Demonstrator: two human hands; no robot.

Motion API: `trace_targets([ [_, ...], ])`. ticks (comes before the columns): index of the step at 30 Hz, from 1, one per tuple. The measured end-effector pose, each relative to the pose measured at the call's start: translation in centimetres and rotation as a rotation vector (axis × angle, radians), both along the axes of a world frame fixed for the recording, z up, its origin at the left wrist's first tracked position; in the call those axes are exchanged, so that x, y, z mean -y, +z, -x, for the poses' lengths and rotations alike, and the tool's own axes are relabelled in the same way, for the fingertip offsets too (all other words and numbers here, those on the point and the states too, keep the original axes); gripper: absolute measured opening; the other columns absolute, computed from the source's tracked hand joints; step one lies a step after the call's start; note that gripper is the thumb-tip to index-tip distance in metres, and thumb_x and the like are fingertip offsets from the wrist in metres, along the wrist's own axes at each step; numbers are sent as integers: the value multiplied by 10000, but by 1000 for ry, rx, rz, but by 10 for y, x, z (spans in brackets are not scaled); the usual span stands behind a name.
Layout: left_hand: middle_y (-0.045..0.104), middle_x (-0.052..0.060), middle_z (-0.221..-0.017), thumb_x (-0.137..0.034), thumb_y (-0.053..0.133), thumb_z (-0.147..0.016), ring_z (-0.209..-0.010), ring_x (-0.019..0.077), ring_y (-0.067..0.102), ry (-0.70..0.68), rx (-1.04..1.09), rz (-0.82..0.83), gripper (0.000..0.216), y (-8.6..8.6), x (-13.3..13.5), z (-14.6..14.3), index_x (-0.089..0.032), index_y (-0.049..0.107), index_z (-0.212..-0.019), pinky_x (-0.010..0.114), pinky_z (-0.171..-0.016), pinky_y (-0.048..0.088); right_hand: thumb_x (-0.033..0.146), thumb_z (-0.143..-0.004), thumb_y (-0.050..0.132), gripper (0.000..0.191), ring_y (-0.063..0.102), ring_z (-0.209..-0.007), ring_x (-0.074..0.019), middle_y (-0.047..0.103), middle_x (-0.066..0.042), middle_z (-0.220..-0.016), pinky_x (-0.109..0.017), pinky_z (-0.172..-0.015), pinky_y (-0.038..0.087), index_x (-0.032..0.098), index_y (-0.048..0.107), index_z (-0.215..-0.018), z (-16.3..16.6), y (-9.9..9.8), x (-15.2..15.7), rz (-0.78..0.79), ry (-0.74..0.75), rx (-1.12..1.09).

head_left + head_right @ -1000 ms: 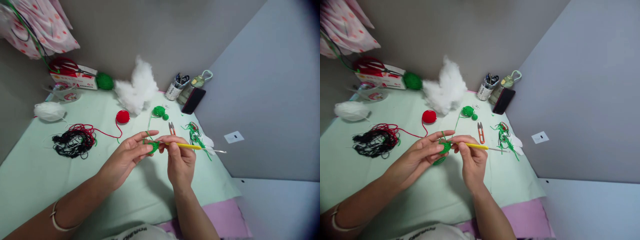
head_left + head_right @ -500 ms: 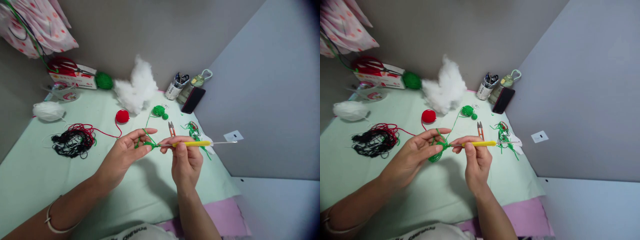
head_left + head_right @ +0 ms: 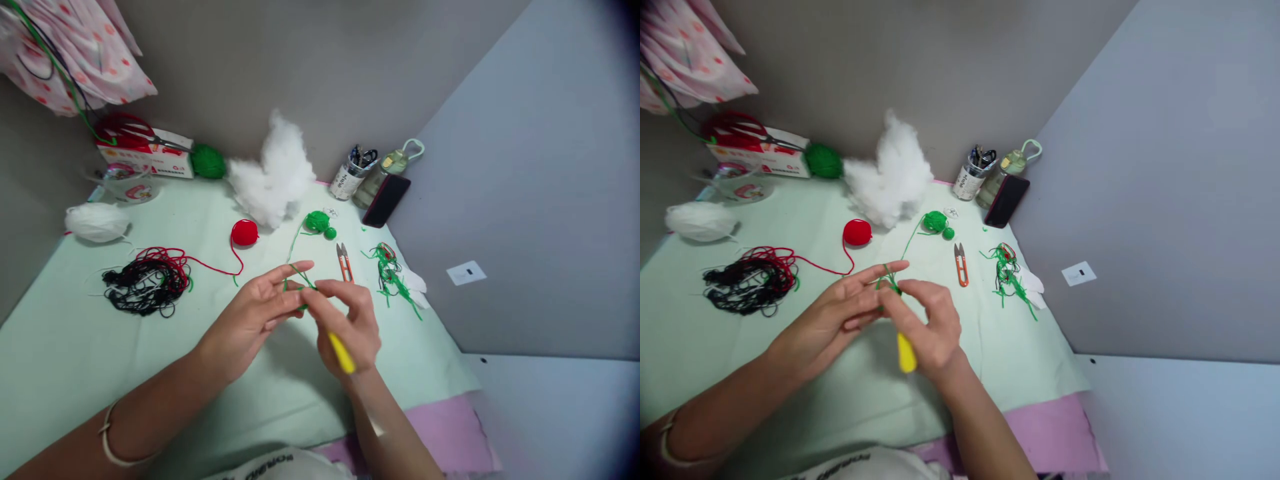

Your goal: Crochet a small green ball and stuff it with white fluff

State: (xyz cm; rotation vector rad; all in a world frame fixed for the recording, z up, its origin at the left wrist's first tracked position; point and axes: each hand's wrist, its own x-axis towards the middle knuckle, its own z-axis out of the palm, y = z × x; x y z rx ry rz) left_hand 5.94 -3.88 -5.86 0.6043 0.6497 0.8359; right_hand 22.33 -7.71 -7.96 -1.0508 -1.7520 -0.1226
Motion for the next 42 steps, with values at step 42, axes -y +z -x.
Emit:
trace_targets([
  [42,607,-16,-913,-256,843,-840,-846,138,501,147,-221,-237,316,-1,2,-1,-324,813,-1147,243,-763,415,139,-1030,542,247,745,-819,-171,782,-48,-992,-325,-720,628,257,721,-1152,5,11,1,222,114,-300],
])
